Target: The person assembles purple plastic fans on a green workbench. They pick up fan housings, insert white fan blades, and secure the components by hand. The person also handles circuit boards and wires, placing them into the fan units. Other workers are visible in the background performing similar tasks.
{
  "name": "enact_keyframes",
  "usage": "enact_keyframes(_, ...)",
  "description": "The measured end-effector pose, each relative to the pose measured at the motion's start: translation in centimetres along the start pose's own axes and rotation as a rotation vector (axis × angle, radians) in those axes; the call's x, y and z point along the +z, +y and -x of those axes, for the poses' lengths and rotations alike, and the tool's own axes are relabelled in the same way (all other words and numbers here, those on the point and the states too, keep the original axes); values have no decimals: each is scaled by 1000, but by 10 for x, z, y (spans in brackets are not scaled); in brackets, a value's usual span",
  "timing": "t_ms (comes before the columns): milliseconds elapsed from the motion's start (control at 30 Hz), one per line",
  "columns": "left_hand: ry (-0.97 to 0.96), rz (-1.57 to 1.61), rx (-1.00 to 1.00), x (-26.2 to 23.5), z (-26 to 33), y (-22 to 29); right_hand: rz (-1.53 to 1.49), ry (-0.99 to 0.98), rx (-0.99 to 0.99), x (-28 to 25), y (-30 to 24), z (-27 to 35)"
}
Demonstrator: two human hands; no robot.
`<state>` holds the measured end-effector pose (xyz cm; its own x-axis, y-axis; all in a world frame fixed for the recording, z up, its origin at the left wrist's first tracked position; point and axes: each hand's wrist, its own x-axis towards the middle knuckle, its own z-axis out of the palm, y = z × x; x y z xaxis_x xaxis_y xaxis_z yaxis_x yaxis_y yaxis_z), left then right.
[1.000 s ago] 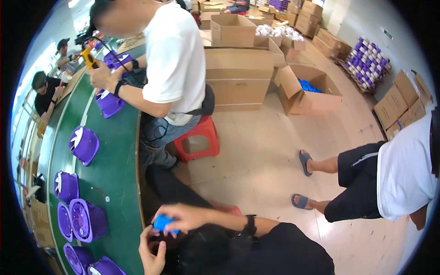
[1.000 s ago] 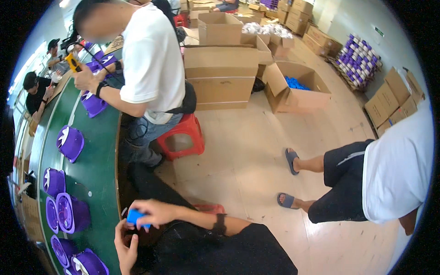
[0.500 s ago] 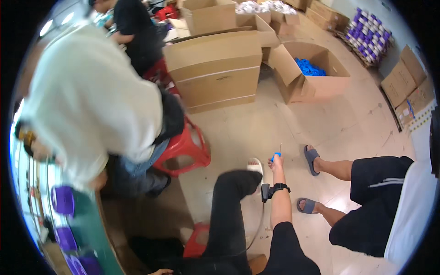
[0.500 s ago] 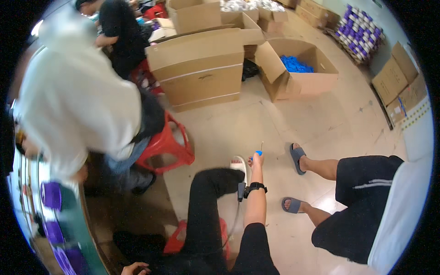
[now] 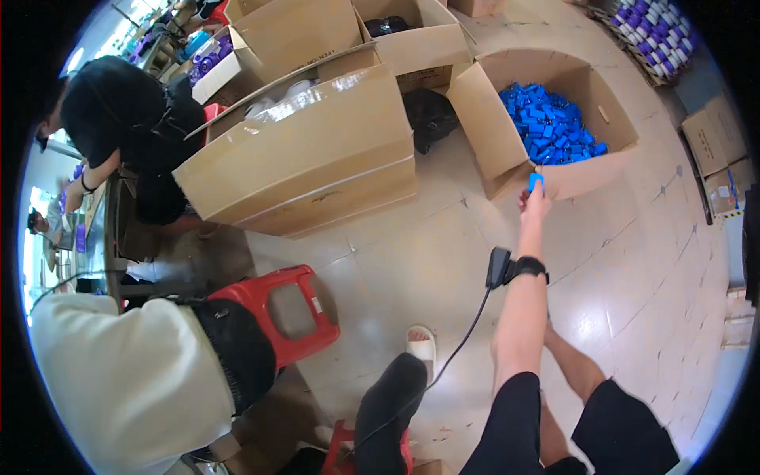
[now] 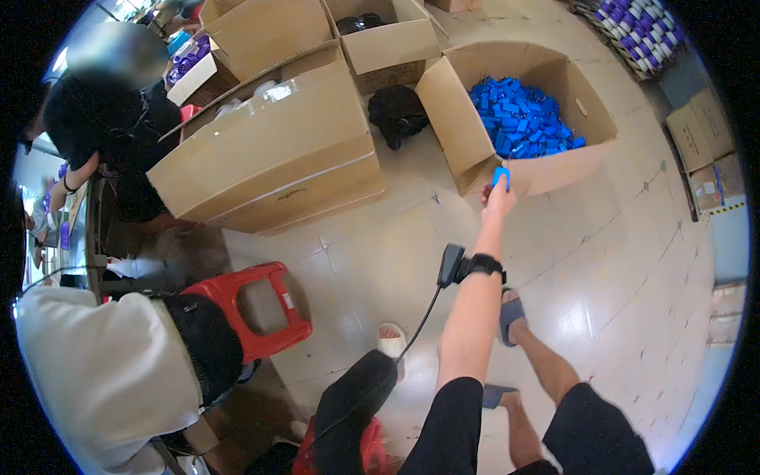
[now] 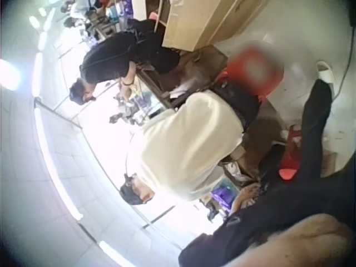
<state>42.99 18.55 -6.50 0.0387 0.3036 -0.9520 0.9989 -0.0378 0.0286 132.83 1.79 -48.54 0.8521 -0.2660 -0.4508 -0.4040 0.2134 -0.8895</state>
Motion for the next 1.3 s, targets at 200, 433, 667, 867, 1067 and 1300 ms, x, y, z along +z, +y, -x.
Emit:
enact_keyframes(200,45,-336,-87,-3,1,103,-191,-151,78,23,-43,-94)
enact_keyframes(433,154,-234,267,-13,-19,69,283,-524,117,-21,56,91)
enact_keyframes(667,866,17,620,-13,54,-64,853,-1932,200,2,93,518)
enact_keyframes(867,1378,477,388,131,16,-279,703,-2891,-498,-40,137,831)
enact_keyframes(1067,1562,505,472,196,-1,-350,1324,-2886,-543,-88,102,1040)
enact_keyframes(1300,1479,832,656,221,10,-361,1348,-2615,-399,-27,93,1105)
